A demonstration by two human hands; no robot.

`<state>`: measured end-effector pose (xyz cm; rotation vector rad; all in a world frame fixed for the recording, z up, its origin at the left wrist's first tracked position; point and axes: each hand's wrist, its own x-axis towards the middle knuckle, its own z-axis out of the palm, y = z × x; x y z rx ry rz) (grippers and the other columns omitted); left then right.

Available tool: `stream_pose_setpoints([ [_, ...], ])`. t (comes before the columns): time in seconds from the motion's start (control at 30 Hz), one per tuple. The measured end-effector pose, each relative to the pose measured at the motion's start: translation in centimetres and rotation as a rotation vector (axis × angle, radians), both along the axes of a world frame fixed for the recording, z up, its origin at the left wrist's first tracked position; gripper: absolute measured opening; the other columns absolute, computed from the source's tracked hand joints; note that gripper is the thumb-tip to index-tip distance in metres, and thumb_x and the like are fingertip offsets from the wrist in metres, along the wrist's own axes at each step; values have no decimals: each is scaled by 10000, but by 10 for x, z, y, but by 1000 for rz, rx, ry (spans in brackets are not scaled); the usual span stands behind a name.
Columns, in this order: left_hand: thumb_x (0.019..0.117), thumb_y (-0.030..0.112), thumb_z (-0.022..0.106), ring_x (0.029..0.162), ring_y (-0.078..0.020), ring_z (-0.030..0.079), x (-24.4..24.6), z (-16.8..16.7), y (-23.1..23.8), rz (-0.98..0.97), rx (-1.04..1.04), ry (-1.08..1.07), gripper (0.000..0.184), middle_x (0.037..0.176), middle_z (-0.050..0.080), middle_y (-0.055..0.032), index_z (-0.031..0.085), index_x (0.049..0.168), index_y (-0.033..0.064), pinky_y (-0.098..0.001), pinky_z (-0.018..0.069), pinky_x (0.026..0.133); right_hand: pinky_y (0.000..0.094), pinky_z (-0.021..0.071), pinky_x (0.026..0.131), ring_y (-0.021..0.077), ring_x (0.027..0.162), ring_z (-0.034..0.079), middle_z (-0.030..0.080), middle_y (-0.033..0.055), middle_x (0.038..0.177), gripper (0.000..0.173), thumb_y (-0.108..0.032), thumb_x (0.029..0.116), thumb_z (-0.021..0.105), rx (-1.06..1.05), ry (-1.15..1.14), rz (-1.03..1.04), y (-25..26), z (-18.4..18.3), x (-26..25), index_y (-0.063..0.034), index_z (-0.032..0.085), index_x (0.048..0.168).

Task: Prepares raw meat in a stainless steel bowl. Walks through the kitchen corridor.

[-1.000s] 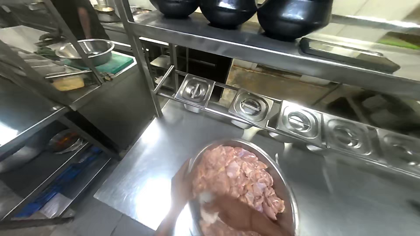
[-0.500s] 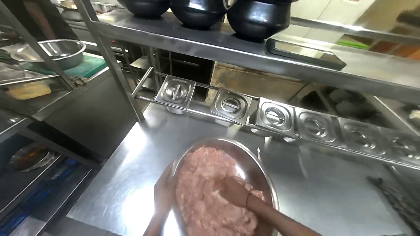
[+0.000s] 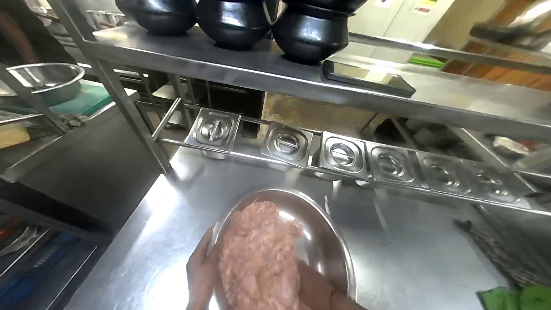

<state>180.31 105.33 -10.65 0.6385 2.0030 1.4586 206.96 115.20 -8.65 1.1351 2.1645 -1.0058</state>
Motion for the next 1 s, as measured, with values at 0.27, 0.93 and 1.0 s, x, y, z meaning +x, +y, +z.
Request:
stream_pose_setpoints([
  [0.27,985,123,621,983,-125,718,-9,-10,4,-62,1,28,429,1199,735,-58,624,1411,168,-365,582,875,482,455,1110,287,1276,611,653,165,1359,377,-96,1013,532,221,393,-28,86,73,-43,-53,647,1369],
  [0.93,966,99,646,1182,-104,665,-12,-2,-7,-73,-5,12,479,1347,677,-40,591,1441,129,-344,527,1038,660,526,882,457,1054,695,732,235,1118,258,-126,989,575,291,99,28,-23,-32,-90,-46,735,1176],
  [1.0,946,83,670,1158,-91,673,-5,-4,-10,-39,19,-22,497,1320,691,-37,592,1435,118,-324,544,1019,650,546,827,462,963,720,745,238,1013,254,-150,987,566,473,75,-97,-5,-44,-78,-52,724,1159],
])
